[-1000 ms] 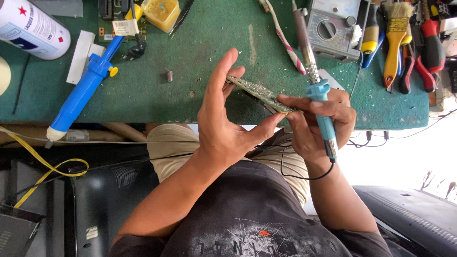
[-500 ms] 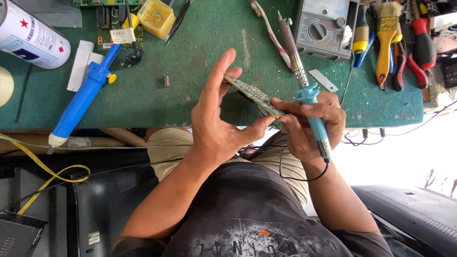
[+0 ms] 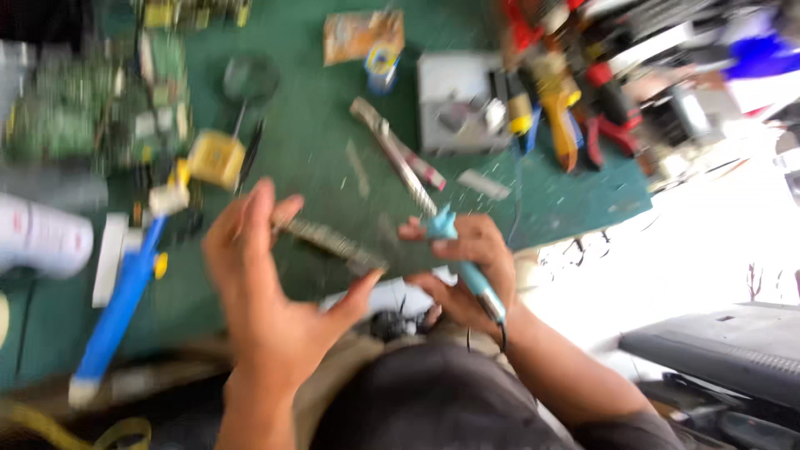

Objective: The person solders components on a printed circuit board using a soldering iron. They apply solder to points on the green board, flip the board over, and handle small electronic parts by hand.

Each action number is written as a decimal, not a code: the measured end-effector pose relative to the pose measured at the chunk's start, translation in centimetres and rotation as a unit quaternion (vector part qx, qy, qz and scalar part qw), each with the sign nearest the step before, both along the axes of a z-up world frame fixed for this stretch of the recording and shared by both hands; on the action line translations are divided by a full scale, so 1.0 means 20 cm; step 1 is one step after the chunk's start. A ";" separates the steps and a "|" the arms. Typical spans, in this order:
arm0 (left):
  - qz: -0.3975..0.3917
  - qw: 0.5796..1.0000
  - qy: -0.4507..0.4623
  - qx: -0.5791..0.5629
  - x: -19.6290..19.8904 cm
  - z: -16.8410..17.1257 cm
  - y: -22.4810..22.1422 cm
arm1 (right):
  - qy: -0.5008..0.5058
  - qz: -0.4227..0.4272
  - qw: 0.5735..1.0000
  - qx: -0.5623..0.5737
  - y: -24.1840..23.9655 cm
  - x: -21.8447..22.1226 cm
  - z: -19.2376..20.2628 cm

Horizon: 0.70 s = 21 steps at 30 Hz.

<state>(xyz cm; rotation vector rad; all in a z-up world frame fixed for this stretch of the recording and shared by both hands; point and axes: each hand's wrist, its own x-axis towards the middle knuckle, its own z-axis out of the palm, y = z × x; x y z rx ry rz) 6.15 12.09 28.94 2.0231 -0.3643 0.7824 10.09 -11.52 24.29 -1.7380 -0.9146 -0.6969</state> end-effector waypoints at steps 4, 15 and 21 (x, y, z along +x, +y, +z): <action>-0.027 0.980 0.019 0.197 0.05 0.05 0.10 | -0.028 -0.072 0.997 0.028 -0.12 0.04 0.02; -0.192 0.852 0.326 0.361 0.41 -0.24 -0.06 | -0.143 -0.248 0.958 0.034 -0.75 0.50 0.65; -0.131 0.954 0.079 0.258 0.35 -0.60 0.06 | -0.249 -0.249 0.900 -0.258 -0.81 0.94 1.14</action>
